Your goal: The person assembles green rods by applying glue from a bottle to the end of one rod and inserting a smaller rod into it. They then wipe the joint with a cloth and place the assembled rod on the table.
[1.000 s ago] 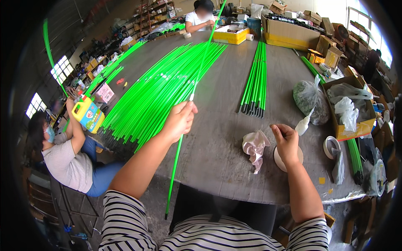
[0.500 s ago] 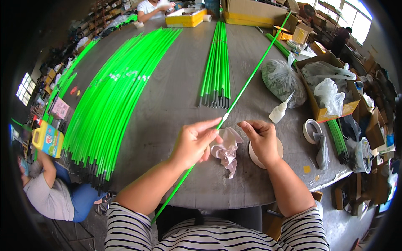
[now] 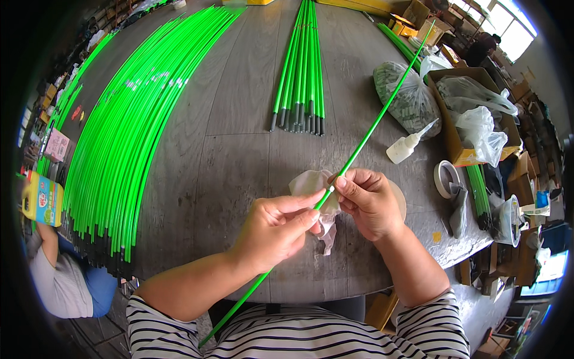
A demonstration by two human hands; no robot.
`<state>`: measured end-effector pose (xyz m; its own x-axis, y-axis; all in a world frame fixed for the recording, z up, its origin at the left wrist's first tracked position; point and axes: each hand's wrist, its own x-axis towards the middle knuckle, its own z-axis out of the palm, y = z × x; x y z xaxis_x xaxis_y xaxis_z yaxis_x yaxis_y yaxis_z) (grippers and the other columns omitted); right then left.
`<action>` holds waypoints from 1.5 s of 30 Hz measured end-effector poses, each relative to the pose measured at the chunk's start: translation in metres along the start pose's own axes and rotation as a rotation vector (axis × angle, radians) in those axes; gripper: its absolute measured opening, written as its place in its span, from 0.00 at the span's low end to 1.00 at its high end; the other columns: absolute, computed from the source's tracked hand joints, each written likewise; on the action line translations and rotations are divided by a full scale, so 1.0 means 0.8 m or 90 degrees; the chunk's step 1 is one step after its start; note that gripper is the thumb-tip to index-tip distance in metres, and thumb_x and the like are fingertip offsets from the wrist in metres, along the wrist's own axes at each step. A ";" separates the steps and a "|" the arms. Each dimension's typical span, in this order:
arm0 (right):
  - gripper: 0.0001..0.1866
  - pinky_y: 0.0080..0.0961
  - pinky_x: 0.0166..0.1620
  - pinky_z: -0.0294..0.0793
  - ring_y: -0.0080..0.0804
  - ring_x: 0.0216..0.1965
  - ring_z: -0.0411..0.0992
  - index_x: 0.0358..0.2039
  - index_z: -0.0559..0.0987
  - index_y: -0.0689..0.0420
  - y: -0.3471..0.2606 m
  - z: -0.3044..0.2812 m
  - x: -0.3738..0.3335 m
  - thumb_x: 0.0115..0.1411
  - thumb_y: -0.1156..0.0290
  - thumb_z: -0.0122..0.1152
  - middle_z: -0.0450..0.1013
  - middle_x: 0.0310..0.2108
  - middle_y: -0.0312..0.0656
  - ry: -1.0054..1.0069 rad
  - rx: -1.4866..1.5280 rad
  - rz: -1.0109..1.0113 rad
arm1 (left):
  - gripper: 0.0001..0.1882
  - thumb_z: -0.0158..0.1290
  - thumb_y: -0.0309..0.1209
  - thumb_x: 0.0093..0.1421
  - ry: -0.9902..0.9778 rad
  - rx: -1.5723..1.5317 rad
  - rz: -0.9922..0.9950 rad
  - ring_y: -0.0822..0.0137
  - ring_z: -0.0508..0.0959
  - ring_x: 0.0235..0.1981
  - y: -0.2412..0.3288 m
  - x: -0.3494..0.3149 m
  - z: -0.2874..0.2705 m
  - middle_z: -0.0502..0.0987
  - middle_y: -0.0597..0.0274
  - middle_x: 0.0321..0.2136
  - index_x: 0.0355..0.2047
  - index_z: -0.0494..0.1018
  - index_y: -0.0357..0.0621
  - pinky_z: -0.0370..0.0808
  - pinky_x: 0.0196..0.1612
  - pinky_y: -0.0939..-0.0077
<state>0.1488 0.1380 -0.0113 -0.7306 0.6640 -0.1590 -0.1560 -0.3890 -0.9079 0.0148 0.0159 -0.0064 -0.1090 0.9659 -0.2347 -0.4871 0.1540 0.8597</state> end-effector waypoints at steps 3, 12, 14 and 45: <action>0.08 0.13 0.21 0.55 0.15 0.17 0.58 0.23 0.76 0.61 0.000 0.001 0.000 0.53 0.69 0.58 0.66 0.16 0.32 -0.009 -0.011 -0.001 | 0.15 0.47 0.24 0.57 0.006 0.005 0.014 0.82 0.60 0.09 -0.002 -0.001 0.001 0.71 0.62 0.21 0.46 0.68 0.44 0.56 0.10 0.89; 0.09 0.13 0.20 0.55 0.15 0.16 0.57 0.22 0.76 0.61 0.002 0.008 -0.004 0.52 0.68 0.59 0.66 0.15 0.30 0.014 -0.038 0.030 | 0.15 0.47 0.24 0.57 0.018 -0.010 -0.004 0.85 0.59 0.12 0.000 -0.002 0.002 0.73 0.64 0.21 0.46 0.68 0.43 0.55 0.13 0.91; 0.09 0.13 0.20 0.55 0.15 0.17 0.57 0.21 0.75 0.60 0.002 0.008 -0.004 0.52 0.68 0.60 0.66 0.15 0.31 0.017 -0.026 0.034 | 0.16 0.47 0.24 0.57 0.014 -0.013 -0.005 0.85 0.59 0.12 0.000 -0.002 0.002 0.73 0.64 0.21 0.46 0.68 0.43 0.55 0.13 0.91; 0.16 0.13 0.18 0.47 0.12 0.14 0.52 0.18 0.76 0.61 -0.025 -0.037 0.007 0.54 0.61 0.56 0.59 0.11 0.25 0.341 -0.241 -0.221 | 0.16 0.45 0.23 0.57 0.040 -0.086 0.009 0.84 0.57 0.10 0.000 0.002 -0.008 0.71 0.62 0.22 0.47 0.67 0.42 0.51 0.10 0.90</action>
<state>0.1675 0.1680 -0.0056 -0.2412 0.9671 0.0814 -0.0073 0.0821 -0.9966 0.0092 0.0164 -0.0099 -0.1692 0.9522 -0.2544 -0.5967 0.1065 0.7954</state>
